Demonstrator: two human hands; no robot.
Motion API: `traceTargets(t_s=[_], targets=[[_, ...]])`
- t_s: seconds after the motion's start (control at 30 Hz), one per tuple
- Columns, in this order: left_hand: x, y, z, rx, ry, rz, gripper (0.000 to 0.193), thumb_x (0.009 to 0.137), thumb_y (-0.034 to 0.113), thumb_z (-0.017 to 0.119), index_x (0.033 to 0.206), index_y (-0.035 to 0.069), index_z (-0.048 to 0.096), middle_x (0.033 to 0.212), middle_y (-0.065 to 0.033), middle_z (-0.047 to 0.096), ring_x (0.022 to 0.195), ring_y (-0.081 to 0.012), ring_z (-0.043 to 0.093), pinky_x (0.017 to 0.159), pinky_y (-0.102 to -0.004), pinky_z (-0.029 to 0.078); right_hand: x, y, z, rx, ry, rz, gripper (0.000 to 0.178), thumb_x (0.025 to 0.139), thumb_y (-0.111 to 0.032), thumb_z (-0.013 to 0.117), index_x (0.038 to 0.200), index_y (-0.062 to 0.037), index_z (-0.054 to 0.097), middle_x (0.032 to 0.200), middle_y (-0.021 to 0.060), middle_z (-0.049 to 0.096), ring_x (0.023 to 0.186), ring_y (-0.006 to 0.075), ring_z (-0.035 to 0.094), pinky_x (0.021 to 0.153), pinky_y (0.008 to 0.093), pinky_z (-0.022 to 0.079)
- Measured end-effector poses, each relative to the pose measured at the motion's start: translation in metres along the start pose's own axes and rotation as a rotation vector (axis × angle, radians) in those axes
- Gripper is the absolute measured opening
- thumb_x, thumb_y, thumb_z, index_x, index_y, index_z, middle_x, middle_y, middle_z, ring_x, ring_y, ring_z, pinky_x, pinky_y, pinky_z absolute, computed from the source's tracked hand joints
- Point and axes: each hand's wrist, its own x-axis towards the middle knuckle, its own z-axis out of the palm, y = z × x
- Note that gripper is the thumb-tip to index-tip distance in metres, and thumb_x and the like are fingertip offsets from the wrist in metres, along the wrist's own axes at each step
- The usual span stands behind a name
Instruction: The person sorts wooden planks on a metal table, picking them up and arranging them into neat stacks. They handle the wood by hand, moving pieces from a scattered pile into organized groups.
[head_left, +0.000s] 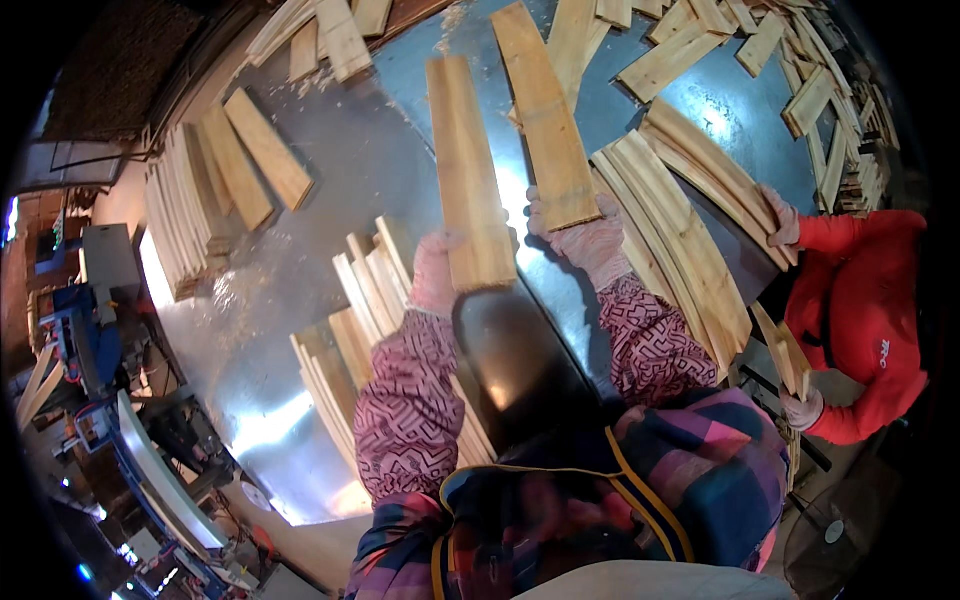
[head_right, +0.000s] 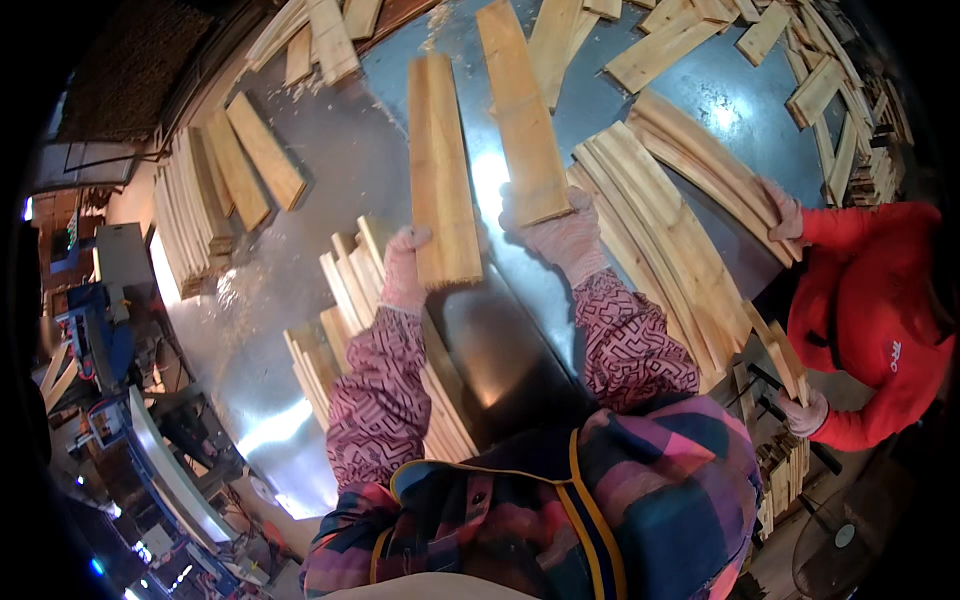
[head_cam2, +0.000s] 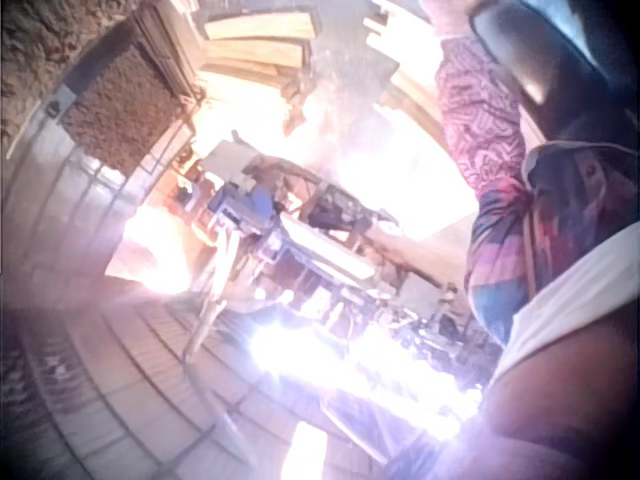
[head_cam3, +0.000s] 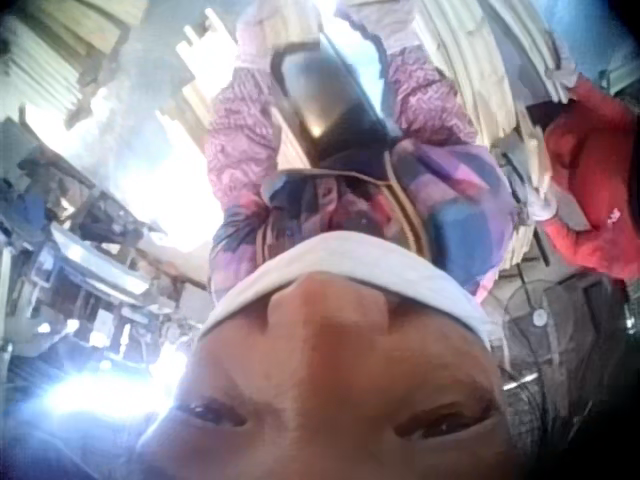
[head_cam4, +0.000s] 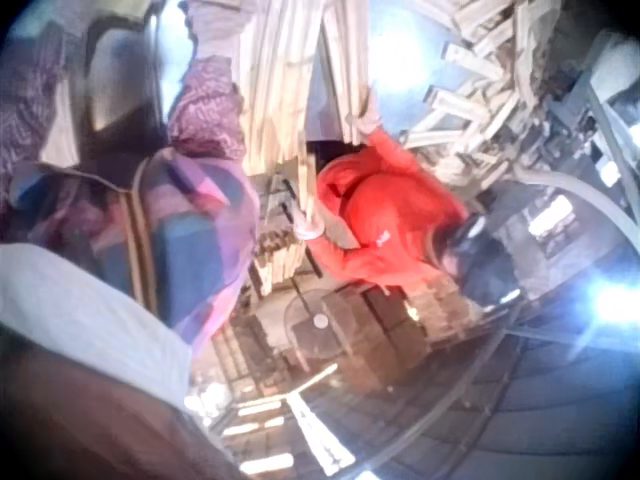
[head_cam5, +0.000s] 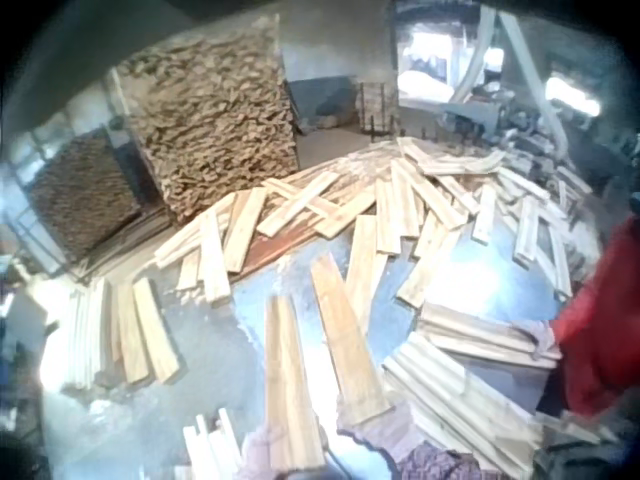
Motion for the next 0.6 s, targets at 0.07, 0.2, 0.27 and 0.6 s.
traceTargets(t_s=[0.07, 0.2, 0.27, 0.6], targets=[[-0.044, -0.019, 0.002, 0.164, 0.284, 0.119, 0.058, 0.084, 0.027, 0.067, 0.129, -0.007, 0.054, 0.117, -0.0199, 0.067, 0.102, -0.0376, 0.068, 0.092, -0.0467, 0.057, -0.011, 0.018, 0.000, 0.005, -0.005, 0.054, 0.073, 0.075, -0.025, 0.062, 0.140, 0.0047, 0.047, 0.136, 0.0268, 0.053, 0.125, 0.0445, 0.050, 0.106, 0.0652, 0.036], [-0.094, -0.056, -0.011, 1.162, 0.761, -0.128, 0.050, 0.086, 0.027, 0.069, 0.125, -0.003, 0.059, 0.111, -0.0203, 0.069, 0.095, -0.0386, 0.069, 0.085, -0.0493, 0.057, -0.056, 0.055, -0.012, 0.105, 0.194, 0.127, 0.068, 0.079, -0.019, 0.058, 0.142, 0.0036, 0.045, 0.135, 0.0261, 0.054, 0.125, 0.0418, 0.051, 0.108, 0.0613, 0.037], [-0.130, -0.107, -0.020, 1.386, 0.748, 0.318, 0.055, 0.082, 0.029, 0.071, 0.127, -0.001, 0.059, 0.113, -0.0242, 0.066, 0.101, -0.0423, 0.065, 0.092, -0.0516, 0.052, -0.087, 0.058, -0.041, 0.131, 0.379, 0.124, 0.065, 0.081, -0.016, 0.056, 0.143, 0.0026, 0.045, 0.133, 0.0237, 0.055, 0.124, 0.0395, 0.052, 0.108, 0.0581, 0.038], [-0.120, -0.126, 0.016, 1.071, 0.659, 0.221, 0.074, 0.087, 0.030, 0.071, 0.147, 0.001, 0.039, 0.130, -0.0228, 0.054, 0.118, -0.0327, 0.056, 0.104, -0.0448, 0.044, -0.137, 0.092, 0.015, -1.529, -0.001, 0.583, 0.065, 0.086, -0.032, 0.076, 0.141, -0.0052, 0.053, 0.122, 0.0116, 0.065, 0.115, 0.0255, 0.061, 0.102, 0.0359, 0.046]])
